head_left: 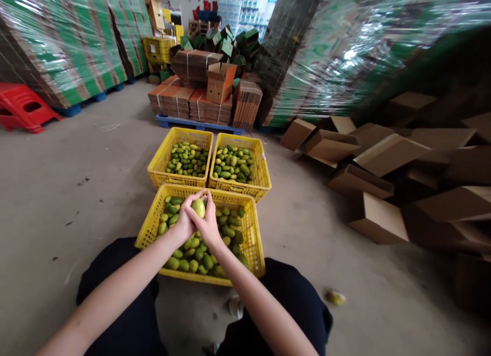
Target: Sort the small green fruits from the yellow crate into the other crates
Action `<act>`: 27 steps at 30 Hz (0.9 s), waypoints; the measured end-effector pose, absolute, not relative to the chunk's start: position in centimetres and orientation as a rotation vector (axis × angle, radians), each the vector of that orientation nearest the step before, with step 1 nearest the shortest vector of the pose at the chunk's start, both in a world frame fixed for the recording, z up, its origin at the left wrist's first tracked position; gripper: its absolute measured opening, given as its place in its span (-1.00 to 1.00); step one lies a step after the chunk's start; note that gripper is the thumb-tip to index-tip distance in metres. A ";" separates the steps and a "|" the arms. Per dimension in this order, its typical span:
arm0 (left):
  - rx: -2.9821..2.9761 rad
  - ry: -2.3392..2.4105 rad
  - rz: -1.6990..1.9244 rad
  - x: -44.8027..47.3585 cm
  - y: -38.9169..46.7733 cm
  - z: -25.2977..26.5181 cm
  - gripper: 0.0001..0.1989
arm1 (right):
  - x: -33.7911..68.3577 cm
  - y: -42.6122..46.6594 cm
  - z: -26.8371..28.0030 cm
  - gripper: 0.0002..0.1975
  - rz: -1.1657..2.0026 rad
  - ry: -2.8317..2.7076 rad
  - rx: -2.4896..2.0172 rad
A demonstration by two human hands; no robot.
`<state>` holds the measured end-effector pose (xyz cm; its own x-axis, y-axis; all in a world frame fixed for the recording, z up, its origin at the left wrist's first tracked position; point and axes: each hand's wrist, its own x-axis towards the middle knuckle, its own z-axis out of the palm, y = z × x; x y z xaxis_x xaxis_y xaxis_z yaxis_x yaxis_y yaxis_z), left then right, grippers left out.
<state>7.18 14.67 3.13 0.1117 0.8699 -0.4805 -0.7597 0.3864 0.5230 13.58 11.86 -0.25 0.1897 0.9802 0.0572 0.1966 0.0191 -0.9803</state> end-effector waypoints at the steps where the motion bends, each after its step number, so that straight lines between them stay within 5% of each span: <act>1: 0.157 0.835 1.173 7.2 14.6 2.8 -0.70 | 13.3 11.9 -0.9 -0.04 0.909 -1.239 -1.435; 9: 0.126 0.752 1.028 6.4 13.9 1.5 -0.64 | 13.1 10.7 -0.9 -0.53 0.529 -1.464 -1.516; 16: 0.078 0.767 1.107 6.9 13.8 0.6 -0.85 | 12.8 10.5 -0.8 -0.64 0.234 -1.699 -1.342; 23: 0.028 0.773 1.141 5.9 16.2 3.0 -0.96 | 15.4 12.3 3.3 -0.56 1.058 -1.089 -0.992; 27: 0.123 0.732 1.274 4.9 18.0 4.6 -0.69 | 18.7 13.3 5.6 -0.67 1.450 -0.735 -0.756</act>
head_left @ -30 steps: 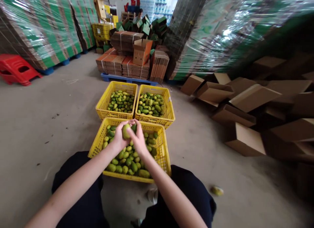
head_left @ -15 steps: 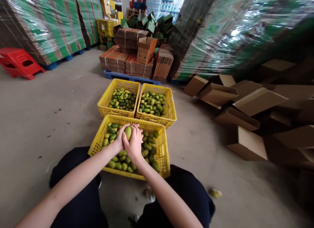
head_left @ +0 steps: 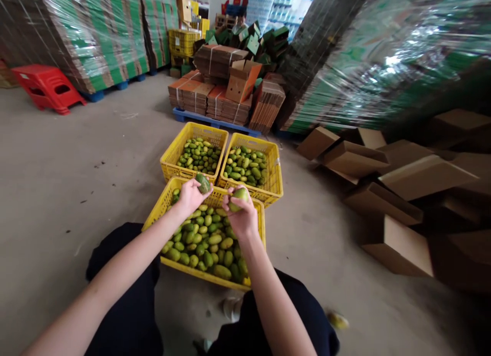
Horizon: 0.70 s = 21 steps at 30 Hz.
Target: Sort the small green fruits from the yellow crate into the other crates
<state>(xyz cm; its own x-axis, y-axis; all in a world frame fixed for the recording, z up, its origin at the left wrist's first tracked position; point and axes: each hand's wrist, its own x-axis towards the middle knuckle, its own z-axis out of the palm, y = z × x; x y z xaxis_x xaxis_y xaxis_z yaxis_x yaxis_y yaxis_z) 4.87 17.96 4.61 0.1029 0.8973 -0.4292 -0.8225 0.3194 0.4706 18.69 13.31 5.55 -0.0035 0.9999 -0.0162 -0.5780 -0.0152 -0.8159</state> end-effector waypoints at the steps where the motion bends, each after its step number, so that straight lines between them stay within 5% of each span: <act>1: 0.182 0.733 1.308 4.7 18.2 4.9 -0.62 | 19.2 13.4 5.7 -0.71 1.469 -0.703 -0.752; 10: 0.836 0.588 1.272 4.8 16.3 5.8 -0.52 | 19.0 12.5 5.7 -0.86 0.596 -1.294 -1.159; 21: 0.698 0.535 1.202 4.9 16.0 5.9 -0.52 | 18.7 12.3 5.8 -0.85 0.775 -1.189 -1.067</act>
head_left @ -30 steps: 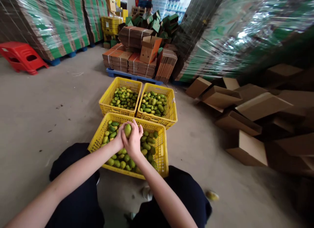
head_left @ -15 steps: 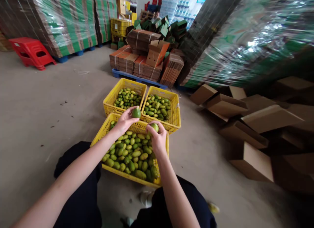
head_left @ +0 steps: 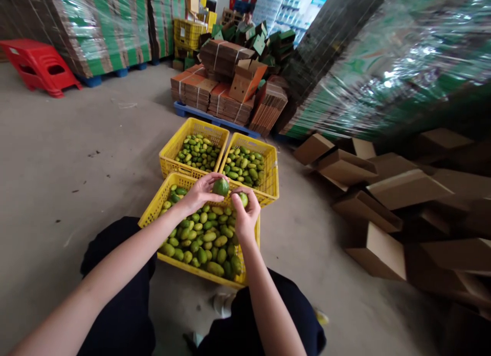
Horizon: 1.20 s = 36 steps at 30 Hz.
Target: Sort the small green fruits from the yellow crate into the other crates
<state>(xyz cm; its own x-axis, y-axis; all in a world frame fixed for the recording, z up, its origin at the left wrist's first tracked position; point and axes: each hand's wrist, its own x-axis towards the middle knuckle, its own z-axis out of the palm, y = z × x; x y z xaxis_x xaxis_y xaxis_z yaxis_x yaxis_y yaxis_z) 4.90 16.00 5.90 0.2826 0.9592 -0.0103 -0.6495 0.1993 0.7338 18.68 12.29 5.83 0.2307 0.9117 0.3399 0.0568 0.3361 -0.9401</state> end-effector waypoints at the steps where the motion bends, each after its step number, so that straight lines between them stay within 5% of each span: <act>1: 0.659 0.552 1.172 4.9 16.0 6.0 -0.56 | 18.6 12.3 5.8 -0.85 0.839 -1.115 -1.037; 5: 0.596 0.651 0.973 4.9 16.3 5.8 -0.77 | 18.6 12.9 5.8 -0.80 1.212 -0.720 -0.929; 10: 0.509 0.619 0.810 4.6 16.8 4.7 -0.66 | 19.7 13.6 4.8 -0.78 1.602 -0.443 -0.870; 18: 0.335 0.666 0.852 5.0 16.9 4.0 -0.68 | 20.5 13.7 4.6 -0.85 1.758 -0.402 -0.839; 32: 0.490 0.542 1.097 5.4 16.2 5.2 -0.69 | 19.1 13.2 5.7 -0.55 1.208 -0.867 -0.964; 36: 0.384 0.562 1.054 5.0 16.3 5.7 -0.72 | 19.4 13.4 6.0 -0.71 1.318 -0.693 -0.918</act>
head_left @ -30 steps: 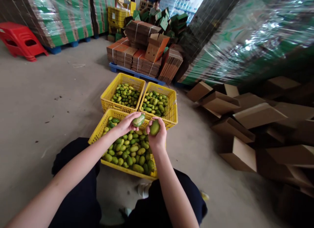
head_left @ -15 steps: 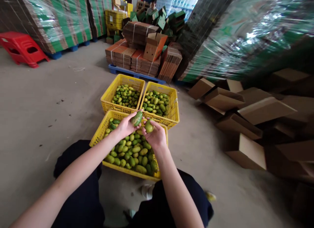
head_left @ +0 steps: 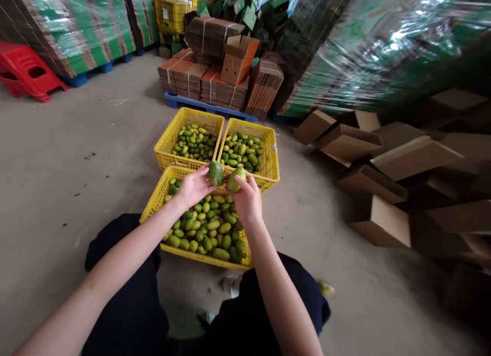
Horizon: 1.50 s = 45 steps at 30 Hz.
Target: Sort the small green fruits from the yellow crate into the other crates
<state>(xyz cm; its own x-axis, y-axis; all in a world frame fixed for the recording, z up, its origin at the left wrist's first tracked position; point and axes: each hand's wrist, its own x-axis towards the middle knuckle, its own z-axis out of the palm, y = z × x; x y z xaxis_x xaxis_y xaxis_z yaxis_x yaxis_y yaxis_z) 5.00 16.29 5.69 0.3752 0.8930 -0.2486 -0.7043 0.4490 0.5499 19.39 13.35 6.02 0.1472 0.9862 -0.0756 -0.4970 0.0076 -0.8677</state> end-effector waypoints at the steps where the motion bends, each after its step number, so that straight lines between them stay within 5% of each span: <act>1: 0.378 0.566 1.036 4.9 16.3 5.8 -0.70 | 19.4 13.4 6.1 -0.76 1.372 -0.684 -0.895; 6: 0.461 0.585 1.006 4.7 16.3 6.1 -0.64 | 19.2 13.4 6.3 -0.78 1.626 -0.669 -0.792; 22: 0.072 0.503 1.231 5.6 14.5 6.1 -0.71 | 18.0 13.7 4.6 -0.72 1.624 -0.260 -0.401; 24: 0.024 0.496 1.259 5.6 14.6 5.9 -0.71 | 17.5 13.5 4.5 -0.79 1.629 -0.121 -0.414; 30: -0.077 0.524 1.268 6.2 15.6 4.8 -0.69 | 16.5 13.3 4.4 -0.51 1.601 0.204 -0.516; 45: -0.174 0.538 1.260 6.3 16.0 5.0 -0.69 | 16.7 13.7 2.3 -0.67 1.594 0.050 -0.846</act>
<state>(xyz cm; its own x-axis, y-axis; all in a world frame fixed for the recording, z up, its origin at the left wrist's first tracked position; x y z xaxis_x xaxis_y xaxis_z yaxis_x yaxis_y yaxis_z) 6.29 16.02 5.05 0.2019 0.8562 -0.4755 -0.9357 0.3121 0.1646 16.74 13.73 2.33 0.0382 0.8426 -0.5371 -0.8748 -0.2316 -0.4255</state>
